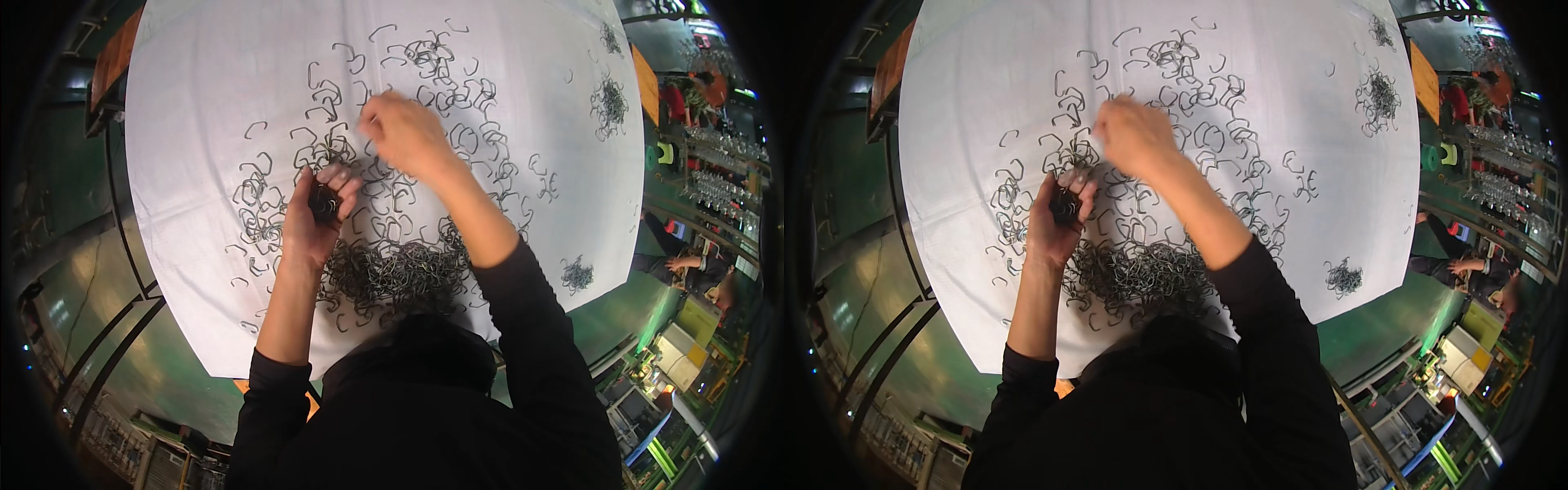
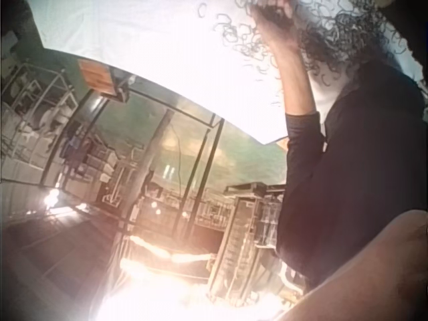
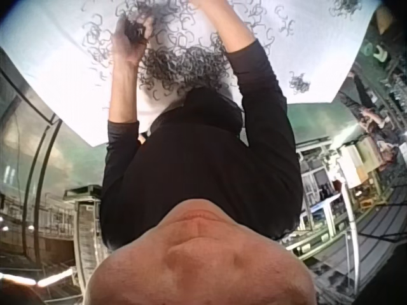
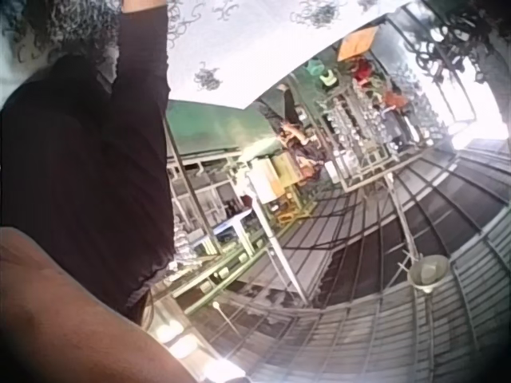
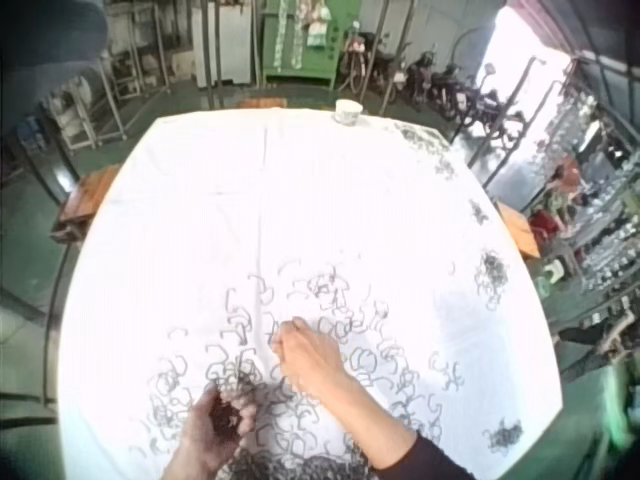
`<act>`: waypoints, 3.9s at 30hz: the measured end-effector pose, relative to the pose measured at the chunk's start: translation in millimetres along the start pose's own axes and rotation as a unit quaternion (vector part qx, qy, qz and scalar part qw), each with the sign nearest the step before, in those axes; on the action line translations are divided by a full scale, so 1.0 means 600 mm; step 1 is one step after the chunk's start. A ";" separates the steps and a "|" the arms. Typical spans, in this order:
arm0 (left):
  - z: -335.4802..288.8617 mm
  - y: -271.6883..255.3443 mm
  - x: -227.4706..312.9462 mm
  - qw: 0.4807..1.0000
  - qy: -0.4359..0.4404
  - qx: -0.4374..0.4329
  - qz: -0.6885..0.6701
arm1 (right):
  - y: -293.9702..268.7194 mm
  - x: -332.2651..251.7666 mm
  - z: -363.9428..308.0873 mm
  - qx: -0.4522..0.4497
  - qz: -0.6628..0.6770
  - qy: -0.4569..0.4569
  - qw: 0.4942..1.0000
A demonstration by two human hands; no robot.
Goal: The person sorts through a pile of small metal clips on a white paper-covered table by picking them up individually and moving them into a separate pile in their hand or on the table.
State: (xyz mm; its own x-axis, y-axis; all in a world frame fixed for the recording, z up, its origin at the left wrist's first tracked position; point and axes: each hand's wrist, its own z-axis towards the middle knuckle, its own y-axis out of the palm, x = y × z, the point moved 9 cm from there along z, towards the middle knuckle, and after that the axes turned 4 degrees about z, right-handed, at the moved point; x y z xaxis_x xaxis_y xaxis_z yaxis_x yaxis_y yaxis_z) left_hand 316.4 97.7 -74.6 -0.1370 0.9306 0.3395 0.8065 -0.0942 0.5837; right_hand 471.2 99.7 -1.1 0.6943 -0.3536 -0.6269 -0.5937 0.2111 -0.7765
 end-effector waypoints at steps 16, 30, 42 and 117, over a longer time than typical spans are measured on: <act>0.000 0.001 -0.019 0.999 -0.025 -0.044 -0.017 | -0.049 0.112 -0.099 0.004 -0.055 0.247 0.968; -0.019 0.015 -0.003 0.999 -0.017 -0.032 0.039 | -0.087 0.159 -0.090 0.046 -0.097 0.196 0.975; -0.020 0.022 0.002 0.997 -0.034 -0.072 0.006 | -0.021 0.101 0.016 -0.093 -0.066 0.136 0.984; 0.051 0.072 -0.025 0.995 -0.067 -0.077 -0.010 | -0.035 -0.049 -0.052 0.049 0.118 -0.090 0.988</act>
State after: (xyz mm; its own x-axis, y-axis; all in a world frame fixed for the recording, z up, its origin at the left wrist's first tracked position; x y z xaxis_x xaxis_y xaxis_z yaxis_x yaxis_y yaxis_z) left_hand 370.9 90.7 -77.2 -0.0656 0.9705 0.2322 0.7057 -0.1194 0.6984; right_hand 450.5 77.0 35.5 0.6069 -0.1179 -0.7860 -0.7119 0.3590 -0.6036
